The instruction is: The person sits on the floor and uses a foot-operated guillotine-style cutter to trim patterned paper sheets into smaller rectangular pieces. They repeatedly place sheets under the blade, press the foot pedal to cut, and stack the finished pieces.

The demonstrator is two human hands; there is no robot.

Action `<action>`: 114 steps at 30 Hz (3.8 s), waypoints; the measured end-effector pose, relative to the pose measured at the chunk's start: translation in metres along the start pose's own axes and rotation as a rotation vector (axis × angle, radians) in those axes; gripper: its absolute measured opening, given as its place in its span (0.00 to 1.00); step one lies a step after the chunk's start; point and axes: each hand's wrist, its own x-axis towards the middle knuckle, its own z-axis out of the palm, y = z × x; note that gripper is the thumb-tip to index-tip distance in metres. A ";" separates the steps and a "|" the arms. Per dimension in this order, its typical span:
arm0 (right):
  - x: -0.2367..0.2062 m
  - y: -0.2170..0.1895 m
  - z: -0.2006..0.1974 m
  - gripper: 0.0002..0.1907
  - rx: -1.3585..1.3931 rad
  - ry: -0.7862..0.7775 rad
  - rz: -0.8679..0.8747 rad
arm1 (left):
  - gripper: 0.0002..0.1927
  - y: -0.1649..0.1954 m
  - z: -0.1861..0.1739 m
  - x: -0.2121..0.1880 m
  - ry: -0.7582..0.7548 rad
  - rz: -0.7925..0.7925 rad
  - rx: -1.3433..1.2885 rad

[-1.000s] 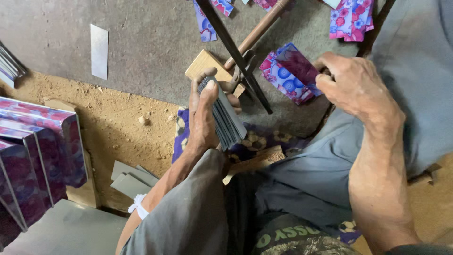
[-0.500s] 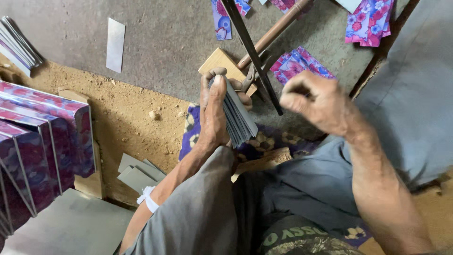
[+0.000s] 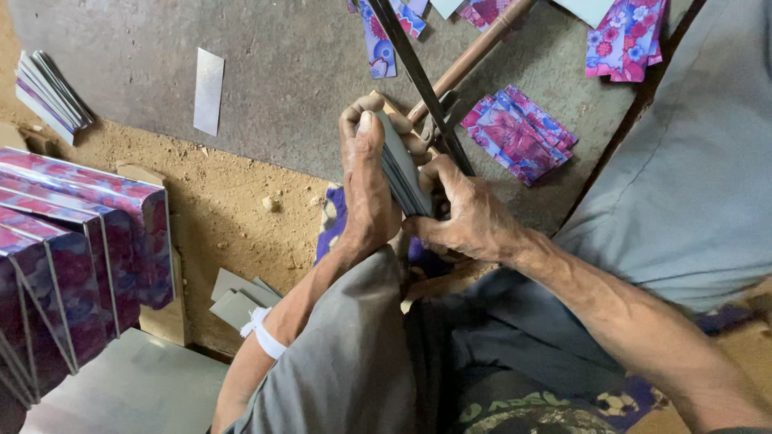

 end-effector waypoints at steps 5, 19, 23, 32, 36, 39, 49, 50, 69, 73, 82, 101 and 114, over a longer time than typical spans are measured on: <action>-0.004 0.009 -0.004 0.30 0.173 0.031 -0.028 | 0.36 0.002 -0.003 0.007 -0.093 -0.056 0.070; -0.009 0.018 -0.017 0.35 0.059 -0.030 -0.274 | 0.34 0.023 -0.018 -0.002 -0.093 -0.295 -0.026; -0.005 0.008 -0.031 0.39 -0.059 -0.138 -0.150 | 0.33 0.015 -0.009 -0.009 -0.058 -0.197 0.032; -0.002 0.007 -0.038 0.34 0.172 -0.199 0.009 | 0.33 0.012 -0.005 -0.020 -0.046 -0.112 0.149; -0.001 0.011 -0.040 0.35 0.272 -0.227 0.033 | 0.32 0.009 -0.006 -0.021 -0.054 -0.112 0.068; -0.001 0.011 -0.040 0.35 0.305 -0.232 0.027 | 0.31 0.008 -0.009 -0.020 -0.052 -0.108 0.109; -0.001 0.011 -0.041 0.37 0.276 -0.224 0.019 | 0.31 0.007 -0.008 -0.021 -0.038 -0.094 0.096; -0.001 0.010 -0.041 0.38 0.272 -0.221 0.026 | 0.30 0.007 -0.007 -0.021 -0.045 -0.092 0.080; 0.000 0.011 -0.042 0.39 0.284 -0.227 0.013 | 0.30 0.011 0.000 -0.021 -0.017 -0.141 -0.013; -0.001 0.013 -0.041 0.40 0.309 -0.237 0.020 | 0.30 0.011 -0.001 -0.021 -0.042 -0.126 0.017; -0.001 0.016 -0.046 0.25 0.224 -0.135 0.016 | 0.31 0.002 -0.006 -0.019 -0.009 -0.109 -0.016; -0.004 0.086 -0.114 0.18 -0.724 0.126 0.267 | 0.33 -0.001 -0.008 -0.016 -0.006 -0.160 0.131; -0.007 0.019 -0.050 0.38 -0.087 -0.152 -0.070 | 0.33 -0.001 -0.010 -0.021 -0.050 -0.159 0.075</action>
